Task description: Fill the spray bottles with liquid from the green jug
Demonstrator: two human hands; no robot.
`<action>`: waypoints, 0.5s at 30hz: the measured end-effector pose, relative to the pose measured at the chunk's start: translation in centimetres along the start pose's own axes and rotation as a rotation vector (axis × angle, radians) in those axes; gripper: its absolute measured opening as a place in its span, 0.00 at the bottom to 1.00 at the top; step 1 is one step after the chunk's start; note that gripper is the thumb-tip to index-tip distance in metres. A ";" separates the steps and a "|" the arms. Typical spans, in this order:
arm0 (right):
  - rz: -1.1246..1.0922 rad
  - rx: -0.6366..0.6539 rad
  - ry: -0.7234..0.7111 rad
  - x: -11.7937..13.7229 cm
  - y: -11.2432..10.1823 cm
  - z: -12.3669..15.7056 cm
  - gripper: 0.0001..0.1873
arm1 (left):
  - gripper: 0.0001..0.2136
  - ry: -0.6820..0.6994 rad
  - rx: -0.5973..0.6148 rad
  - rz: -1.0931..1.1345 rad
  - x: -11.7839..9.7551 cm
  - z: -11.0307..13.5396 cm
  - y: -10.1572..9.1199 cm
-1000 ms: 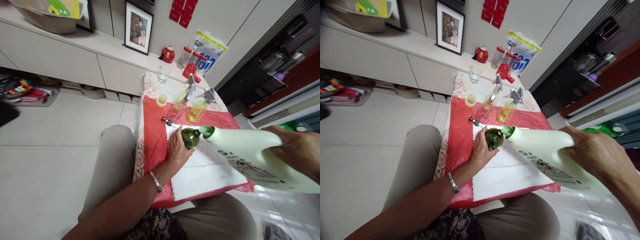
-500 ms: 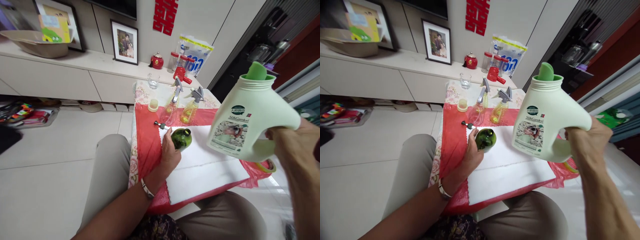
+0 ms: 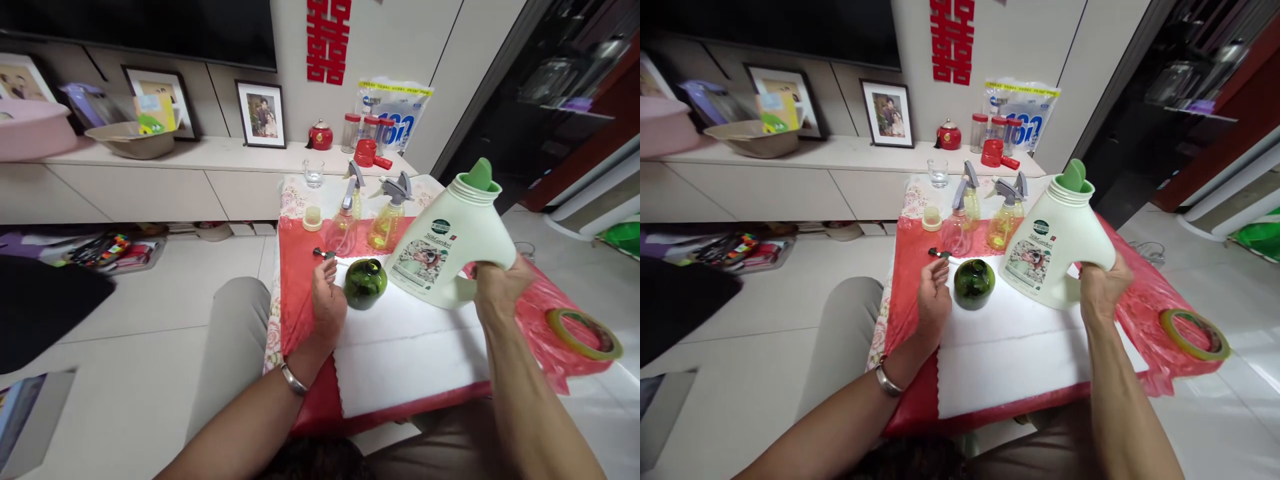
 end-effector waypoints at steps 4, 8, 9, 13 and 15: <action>-0.020 0.021 0.002 -0.4 0.0 0.1 0.15 | 0.25 -0.020 -0.007 0.004 0.0 -0.4 -0.3; -0.028 0.028 0.003 -0.1 -0.7 0.4 0.20 | 0.21 -0.031 -0.027 -0.025 -0.2 -0.8 -1.0; -0.019 0.045 0.017 0.0 -0.8 0.5 0.20 | 0.20 -0.026 -0.017 -0.038 -0.3 -0.8 -1.1; 0.028 0.254 0.090 0.7 -1.0 1.1 0.27 | 0.17 0.008 0.010 -0.173 -1.3 -1.5 -1.8; 0.030 0.367 0.099 1.1 -1.4 1.4 0.35 | 0.16 0.062 0.040 -0.289 -2.0 -2.4 -2.0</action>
Point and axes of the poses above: each hand's wrist, its own z-axis away from the middle knuckle, its own y-axis out of the palm, x = y × z, the point moved 10 cm from there along -z, towards the middle knuckle, and after that the axes turned 1 degree about -y, right-handed, at the moved point
